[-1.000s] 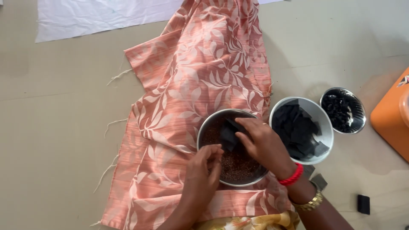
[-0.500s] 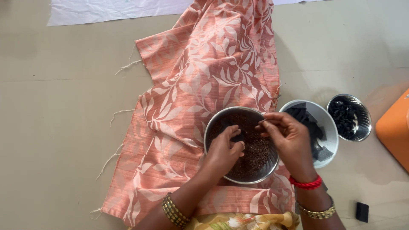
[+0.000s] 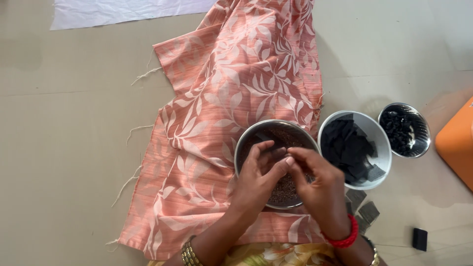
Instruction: Coating small fabric strips with seeds or beads by pressing them into a bowl.
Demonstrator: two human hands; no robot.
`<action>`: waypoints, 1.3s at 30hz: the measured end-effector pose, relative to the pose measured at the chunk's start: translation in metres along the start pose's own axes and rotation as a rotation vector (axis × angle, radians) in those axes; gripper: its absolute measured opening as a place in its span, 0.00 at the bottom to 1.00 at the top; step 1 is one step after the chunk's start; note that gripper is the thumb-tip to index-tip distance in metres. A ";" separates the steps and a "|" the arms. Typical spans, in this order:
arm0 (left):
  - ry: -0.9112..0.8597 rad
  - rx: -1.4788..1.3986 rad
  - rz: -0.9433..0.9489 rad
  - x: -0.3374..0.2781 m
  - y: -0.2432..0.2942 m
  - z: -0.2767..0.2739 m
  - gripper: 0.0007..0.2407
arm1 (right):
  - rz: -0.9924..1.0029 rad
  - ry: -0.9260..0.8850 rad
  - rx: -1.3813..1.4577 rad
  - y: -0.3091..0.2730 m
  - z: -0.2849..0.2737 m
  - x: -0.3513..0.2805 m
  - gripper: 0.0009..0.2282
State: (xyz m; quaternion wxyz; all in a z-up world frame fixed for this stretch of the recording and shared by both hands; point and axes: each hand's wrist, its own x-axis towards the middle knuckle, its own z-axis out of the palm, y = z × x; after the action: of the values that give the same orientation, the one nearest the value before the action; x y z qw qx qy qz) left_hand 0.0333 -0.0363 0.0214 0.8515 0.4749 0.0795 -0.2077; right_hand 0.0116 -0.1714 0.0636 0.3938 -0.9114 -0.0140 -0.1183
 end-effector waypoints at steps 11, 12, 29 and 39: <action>0.073 -0.034 -0.027 -0.006 -0.009 -0.030 0.10 | 0.238 -0.294 0.205 0.032 -0.008 0.004 0.09; 0.095 0.030 -0.047 -0.008 -0.007 -0.032 0.10 | 0.131 -0.360 0.046 0.037 -0.010 0.006 0.10; 0.076 -0.083 -0.191 -0.006 -0.020 -0.041 0.12 | -0.012 -0.555 -0.230 0.046 -0.005 0.005 0.06; -0.009 -0.114 -0.276 -0.002 -0.041 -0.036 0.11 | -0.086 -0.459 -0.063 0.013 -0.022 0.010 0.08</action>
State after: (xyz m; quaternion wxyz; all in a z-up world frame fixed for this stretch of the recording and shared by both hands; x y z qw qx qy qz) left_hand 0.0160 -0.0247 -0.0293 0.8407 0.4093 0.1521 -0.3201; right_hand 0.0186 -0.1967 0.0707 0.3464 -0.9248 -0.1382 0.0751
